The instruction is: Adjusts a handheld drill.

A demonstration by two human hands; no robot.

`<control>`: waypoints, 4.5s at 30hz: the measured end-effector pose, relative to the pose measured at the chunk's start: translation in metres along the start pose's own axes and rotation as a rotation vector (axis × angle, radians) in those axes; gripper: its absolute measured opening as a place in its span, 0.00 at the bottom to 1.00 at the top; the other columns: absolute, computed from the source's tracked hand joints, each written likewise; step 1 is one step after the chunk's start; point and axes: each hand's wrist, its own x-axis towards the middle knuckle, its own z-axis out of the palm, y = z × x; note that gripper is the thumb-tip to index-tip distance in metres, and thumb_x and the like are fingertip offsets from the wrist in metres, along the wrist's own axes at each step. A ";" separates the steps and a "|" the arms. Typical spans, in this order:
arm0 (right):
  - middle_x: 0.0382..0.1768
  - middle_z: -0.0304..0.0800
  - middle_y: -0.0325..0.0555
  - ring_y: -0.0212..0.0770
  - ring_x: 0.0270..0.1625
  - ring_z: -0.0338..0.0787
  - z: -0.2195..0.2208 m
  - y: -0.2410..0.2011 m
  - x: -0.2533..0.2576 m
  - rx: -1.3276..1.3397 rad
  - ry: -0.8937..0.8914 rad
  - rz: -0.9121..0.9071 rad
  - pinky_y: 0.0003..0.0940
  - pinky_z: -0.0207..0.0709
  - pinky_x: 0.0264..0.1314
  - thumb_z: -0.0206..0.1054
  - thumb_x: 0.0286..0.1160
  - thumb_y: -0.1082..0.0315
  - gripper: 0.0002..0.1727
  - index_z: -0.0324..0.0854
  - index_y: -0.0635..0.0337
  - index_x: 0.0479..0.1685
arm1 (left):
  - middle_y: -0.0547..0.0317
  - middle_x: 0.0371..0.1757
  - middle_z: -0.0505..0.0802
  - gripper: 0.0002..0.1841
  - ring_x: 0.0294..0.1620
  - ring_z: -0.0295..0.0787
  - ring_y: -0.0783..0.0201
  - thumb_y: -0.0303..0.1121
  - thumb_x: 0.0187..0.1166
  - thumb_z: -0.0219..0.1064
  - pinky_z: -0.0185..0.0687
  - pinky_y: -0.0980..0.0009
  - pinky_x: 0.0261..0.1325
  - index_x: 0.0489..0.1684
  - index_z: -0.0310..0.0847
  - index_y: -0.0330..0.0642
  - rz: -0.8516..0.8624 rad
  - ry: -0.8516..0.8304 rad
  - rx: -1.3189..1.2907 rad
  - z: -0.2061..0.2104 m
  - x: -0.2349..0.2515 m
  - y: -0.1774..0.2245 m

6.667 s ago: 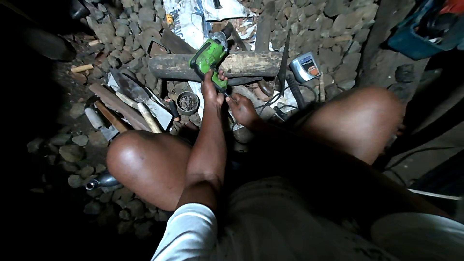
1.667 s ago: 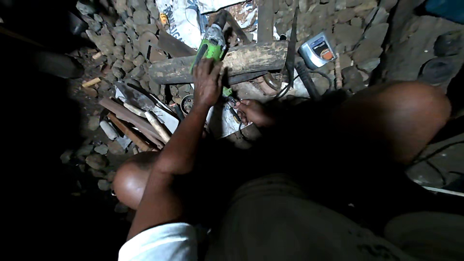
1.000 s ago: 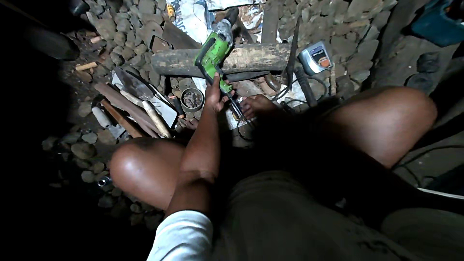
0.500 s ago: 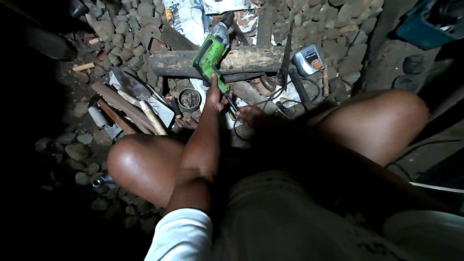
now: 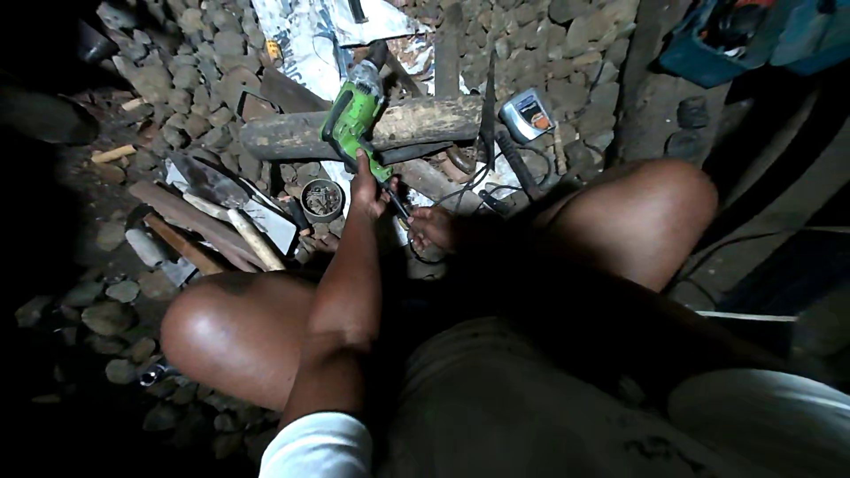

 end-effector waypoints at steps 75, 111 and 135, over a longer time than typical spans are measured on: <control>0.52 0.94 0.50 0.40 0.47 0.95 -0.019 -0.075 0.093 -0.317 0.056 -0.200 0.41 0.88 0.57 0.58 0.90 0.58 0.19 0.85 0.58 0.67 | 0.47 0.45 0.93 0.15 0.36 0.92 0.58 0.34 0.93 0.52 0.91 0.63 0.41 0.61 0.81 0.33 0.089 0.010 -0.079 -0.016 -0.052 -0.038; 0.47 0.94 0.48 0.38 0.43 0.94 -0.006 -0.069 0.095 -0.320 0.122 -0.268 0.40 0.89 0.54 0.59 0.89 0.58 0.17 0.87 0.58 0.62 | 0.53 0.40 0.90 0.16 0.30 0.89 0.62 0.39 0.96 0.51 0.89 0.67 0.32 0.60 0.81 0.37 0.207 0.076 -0.077 -0.007 -0.057 -0.050; 0.43 0.93 0.48 0.37 0.35 0.93 -0.006 -0.065 0.094 -0.271 0.151 -0.266 0.37 0.90 0.43 0.60 0.89 0.60 0.16 0.86 0.58 0.63 | 0.53 0.48 0.92 0.20 0.35 0.91 0.60 0.45 0.95 0.49 0.90 0.64 0.39 0.68 0.79 0.42 0.091 -0.059 -0.166 -0.021 -0.052 -0.058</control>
